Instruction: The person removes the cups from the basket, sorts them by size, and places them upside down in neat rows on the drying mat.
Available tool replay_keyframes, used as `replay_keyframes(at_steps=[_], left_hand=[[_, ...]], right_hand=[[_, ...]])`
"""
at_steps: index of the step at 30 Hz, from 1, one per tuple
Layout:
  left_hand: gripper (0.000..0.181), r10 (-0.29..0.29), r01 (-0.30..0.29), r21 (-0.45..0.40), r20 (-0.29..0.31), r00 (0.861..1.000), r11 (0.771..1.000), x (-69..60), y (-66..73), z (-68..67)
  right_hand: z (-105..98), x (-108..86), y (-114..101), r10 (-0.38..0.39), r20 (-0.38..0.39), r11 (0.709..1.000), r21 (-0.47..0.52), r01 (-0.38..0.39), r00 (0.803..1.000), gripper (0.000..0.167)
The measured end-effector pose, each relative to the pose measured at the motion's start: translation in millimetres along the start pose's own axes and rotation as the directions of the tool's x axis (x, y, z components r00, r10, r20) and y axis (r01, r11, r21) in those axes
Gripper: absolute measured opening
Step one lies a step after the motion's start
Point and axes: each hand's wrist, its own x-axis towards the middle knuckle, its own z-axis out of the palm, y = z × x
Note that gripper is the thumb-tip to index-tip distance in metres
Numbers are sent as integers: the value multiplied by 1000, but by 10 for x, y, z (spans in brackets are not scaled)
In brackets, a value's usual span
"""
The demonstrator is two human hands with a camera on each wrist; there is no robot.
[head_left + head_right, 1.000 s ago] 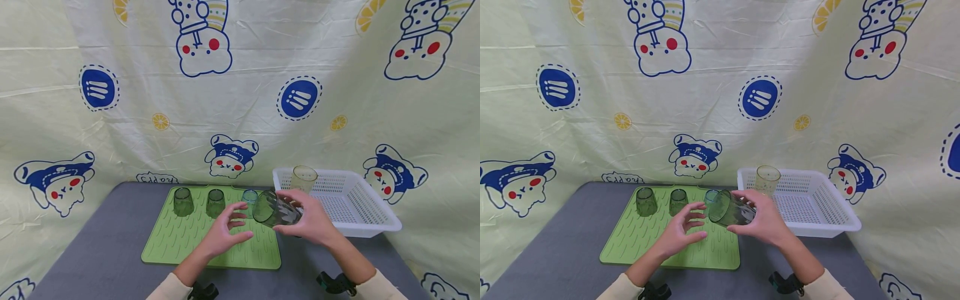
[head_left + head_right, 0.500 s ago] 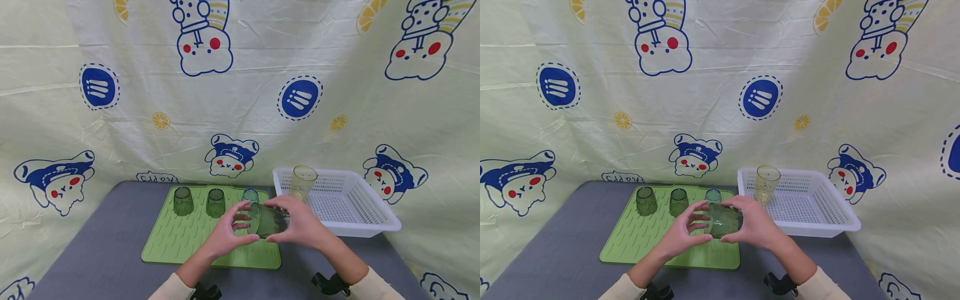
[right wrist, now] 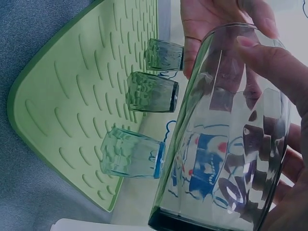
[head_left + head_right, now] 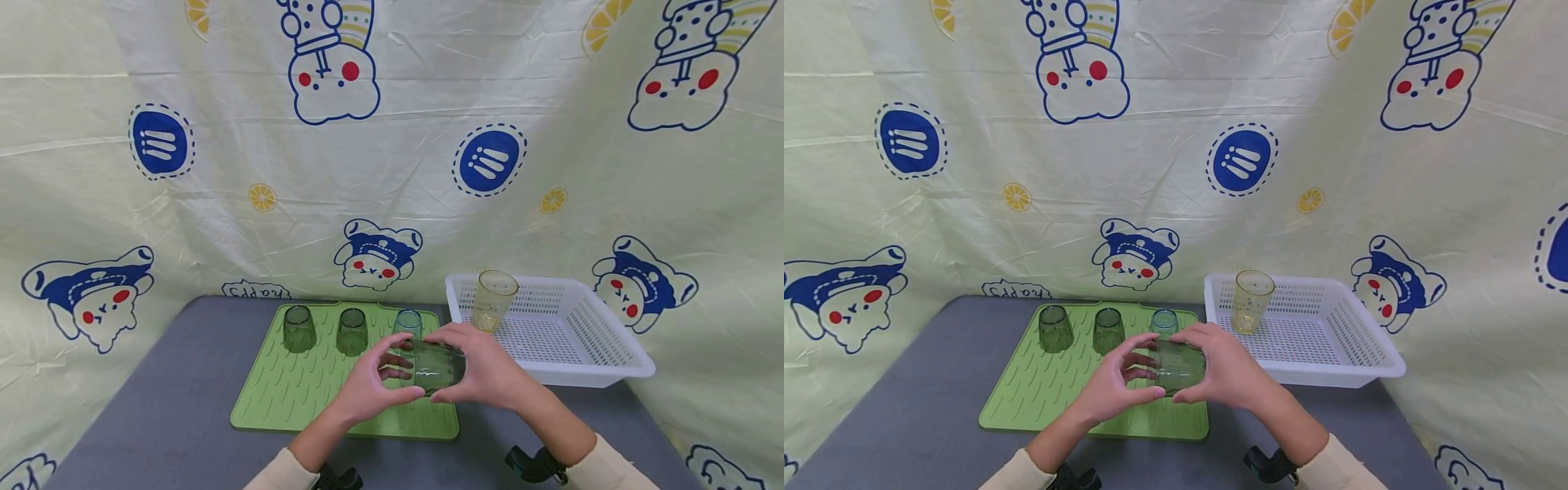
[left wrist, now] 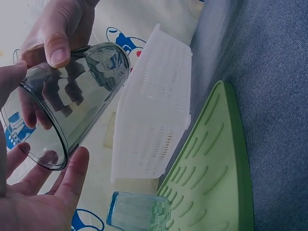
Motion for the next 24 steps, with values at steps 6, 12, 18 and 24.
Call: replay_keyframes(at_steps=[6, 12, 18, 24], left_hand=[[73, 41, -41, 14, -28, 999, 999, -26, 13, -15], [75, 59, -60, -7, -52, 997, 998, -63, 31, -60], [76, 79, -80, -16, -77, 994, 997, -121, 43, -145], [77, 82, -84, -16, -78, 994, 996, -199, 47, -235]], right_hand=[[-18, -15, -5, 13, -4, 1000, 10, -13, 1000, 87], [-52, -53, 76, 17, -56, 997, 72, -13, 998, 88], [-52, -105, 194, -8, -114, 990, 141, 24, 993, 81], [-2, -174, 322, 6, -106, 943, 331, 29, 994, 73]])
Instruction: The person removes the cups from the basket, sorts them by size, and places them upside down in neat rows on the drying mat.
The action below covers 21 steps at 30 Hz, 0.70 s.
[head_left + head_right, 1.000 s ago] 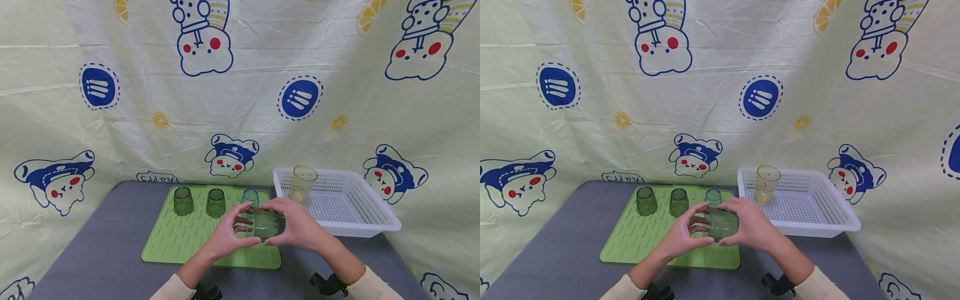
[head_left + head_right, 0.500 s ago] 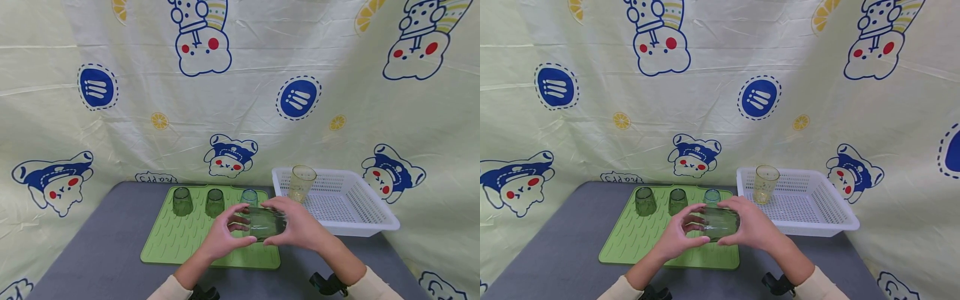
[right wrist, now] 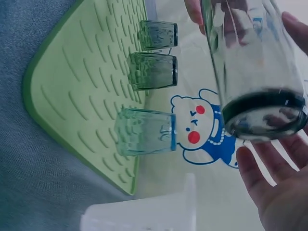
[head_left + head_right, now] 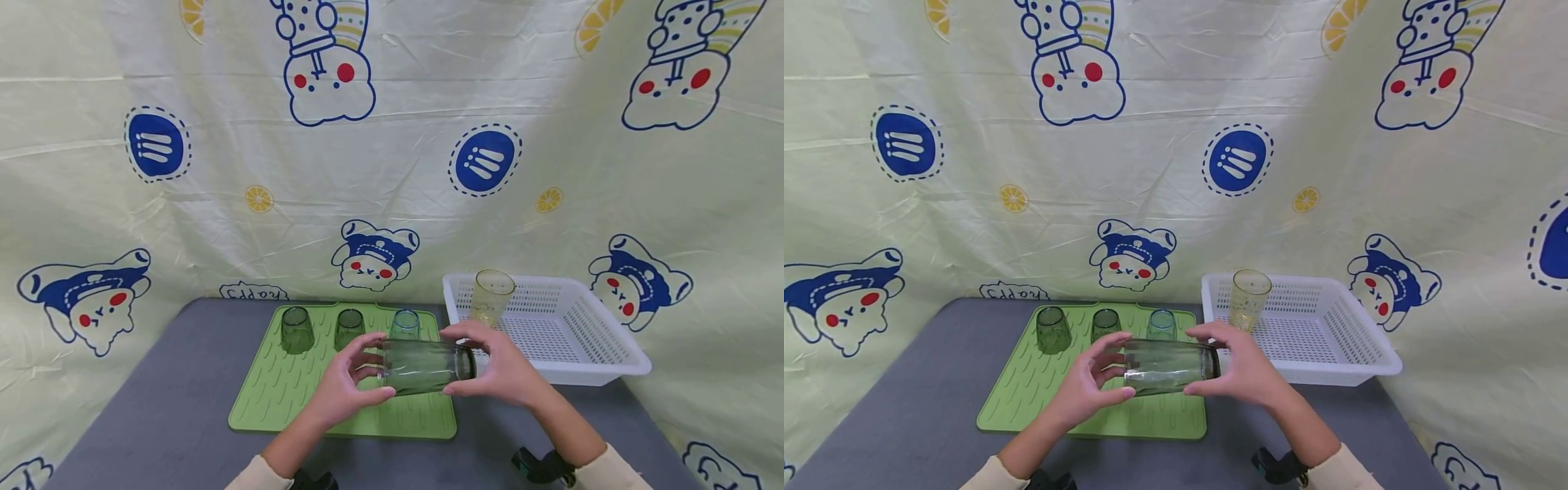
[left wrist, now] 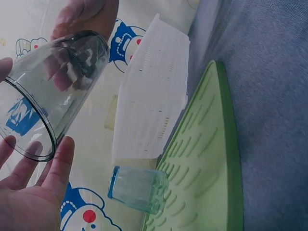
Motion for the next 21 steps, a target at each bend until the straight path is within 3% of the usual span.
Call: replay_keyframes(at_steps=[6, 12, 15, 21], left_hand=[[79, 3, -3, -12, -3, 1000, 1000, -65, 0, -77], [80, 20, -20, -15, -2, 1000, 1000, -106, -9, -141], [80, 19, -19, -14, 7, 1000, 1000, -122, -10, -167], [79, 4, -4, -41, 12, 1000, 999, -155, 0, -203]], right_hand=[[72, -64, 143, 42, 31, 979, 199, -47, 999, 67], [157, -108, 195, 67, 74, 918, 387, -91, 995, 63], [196, -120, 196, 80, 76, 896, 432, -105, 994, 60], [280, -113, 168, 107, 57, 887, 446, -121, 993, 58]])
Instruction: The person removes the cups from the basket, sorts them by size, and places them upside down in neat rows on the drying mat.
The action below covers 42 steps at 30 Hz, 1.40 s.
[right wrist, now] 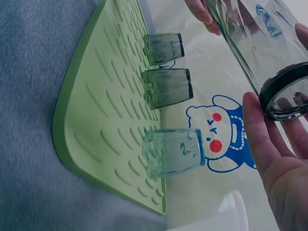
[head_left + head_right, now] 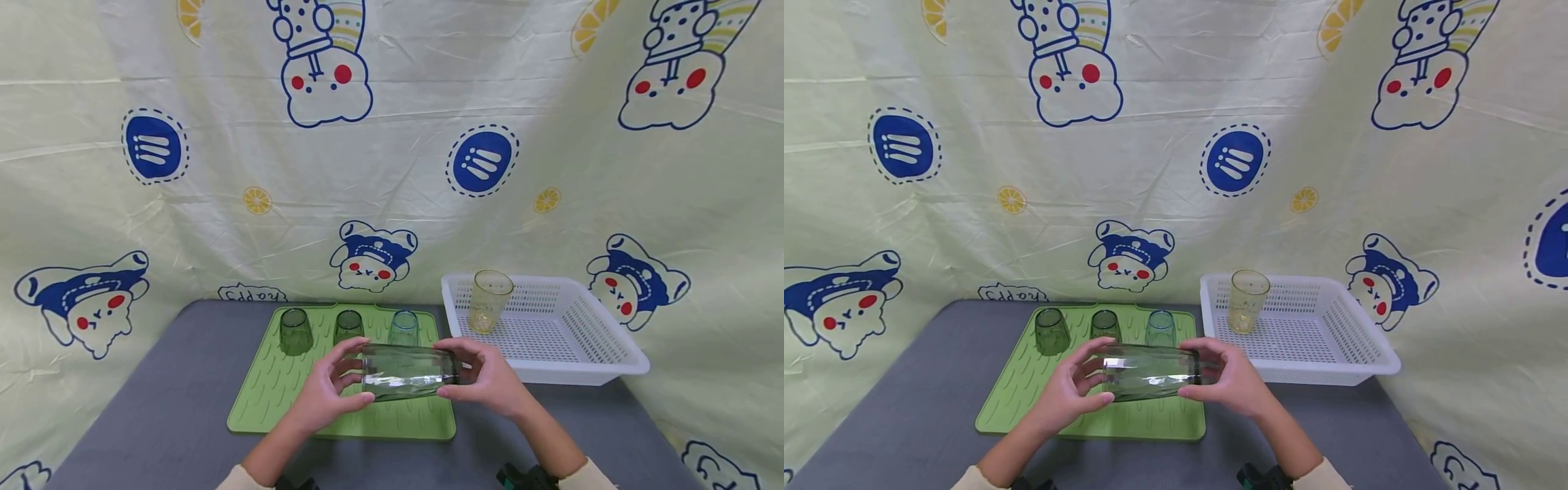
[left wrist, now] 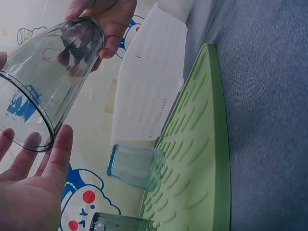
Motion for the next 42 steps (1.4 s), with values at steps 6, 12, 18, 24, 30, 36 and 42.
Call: replay_keyframes(at_steps=[6, 12, 18, 24, 30, 36, 42], left_hand=[[80, 10, -10, -5, 15, 1000, 1000, -19, 0, -82], [79, -2, 2, 31, 16, 1000, 1000, -42, -12, -211], [79, -7, 6, 92, 12, 1000, 996, -69, -37, -332], [79, 1, -7, 165, 36, 999, 986, -115, -74, -461], [84, 7, -20, 316, 42, 999, 949, -198, -134, -631], [86, -5, -18, 531, 42, 999, 847, -302, -166, -865], [87, -47, 11, 703, 31, 998, 711, -406, -164, -1086]], right_hand=[[102, 44, 5, 3, -32, 1000, 2, -3, 999, 58], [203, 115, 55, -4, -44, 999, 39, 6, 999, 56], [320, 200, 77, -13, -48, 988, 154, 21, 999, 57], [422, 256, 77, 13, -55, 978, 208, -1, 998, 60], [493, 308, 103, 42, -73, 978, 209, -26, 996, 61], [555, 376, 104, 51, -75, 986, 164, -38, 996, 61], [618, 441, 122, 67, -78, 994, 92, -60, 995, 59]])
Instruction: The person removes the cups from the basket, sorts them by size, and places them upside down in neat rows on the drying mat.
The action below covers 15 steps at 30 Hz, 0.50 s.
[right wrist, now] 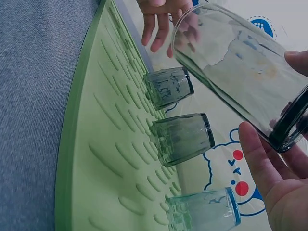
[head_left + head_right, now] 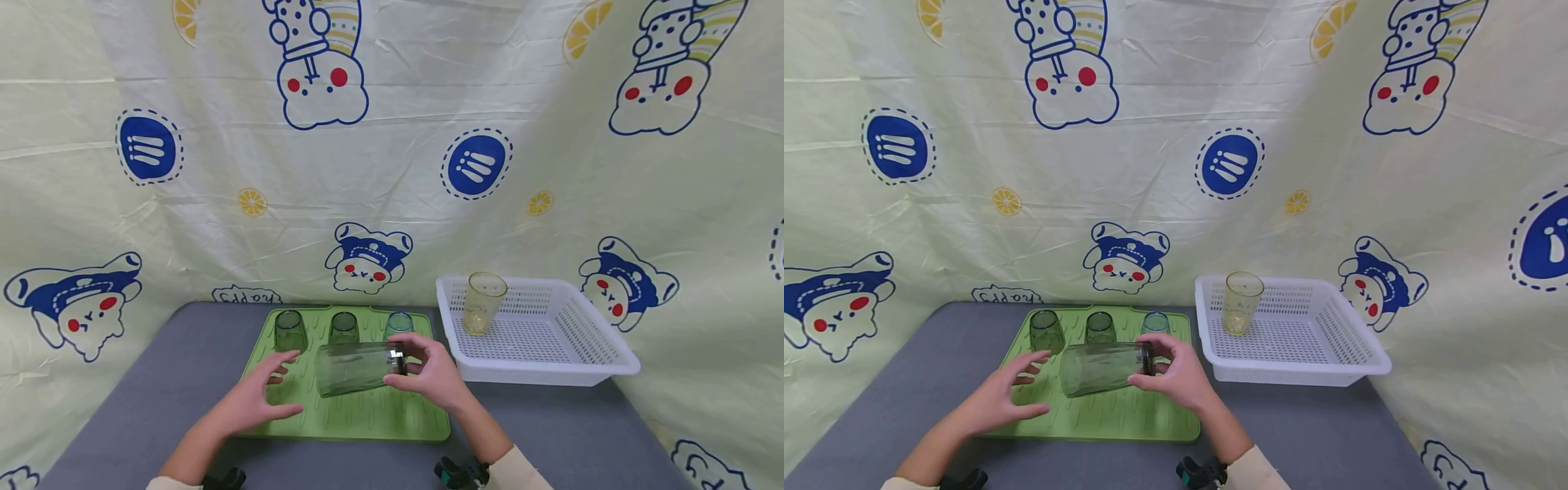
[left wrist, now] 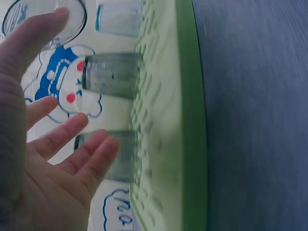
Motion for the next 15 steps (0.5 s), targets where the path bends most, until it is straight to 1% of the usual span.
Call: replay_keyframes(at_steps=[4, 6, 8, 11, 15], left_hand=[[88, -37, 35, 132, 10, 999, 991, -83, -80, -79], [90, -55, 52, 179, 12, 998, 983, -116, -119, -111], [92, -75, 71, 206, 14, 997, 976, -146, -155, -140], [94, -90, 84, 239, 17, 996, 967, -186, -213, -191], [95, -104, 94, 275, 23, 994, 957, -239, -288, -261]], right_hand=[[61, 36, 13, 27, -1, 999, -31, -27, 1000, 59], [92, 59, 26, 29, -1, 999, -41, -29, 1000, 61], [123, 88, 46, 22, -6, 998, -51, -23, 1000, 60], [167, 134, 75, 11, -14, 997, -75, -12, 1000, 58], [219, 182, 87, 24, -34, 996, -86, -27, 999, 57]])
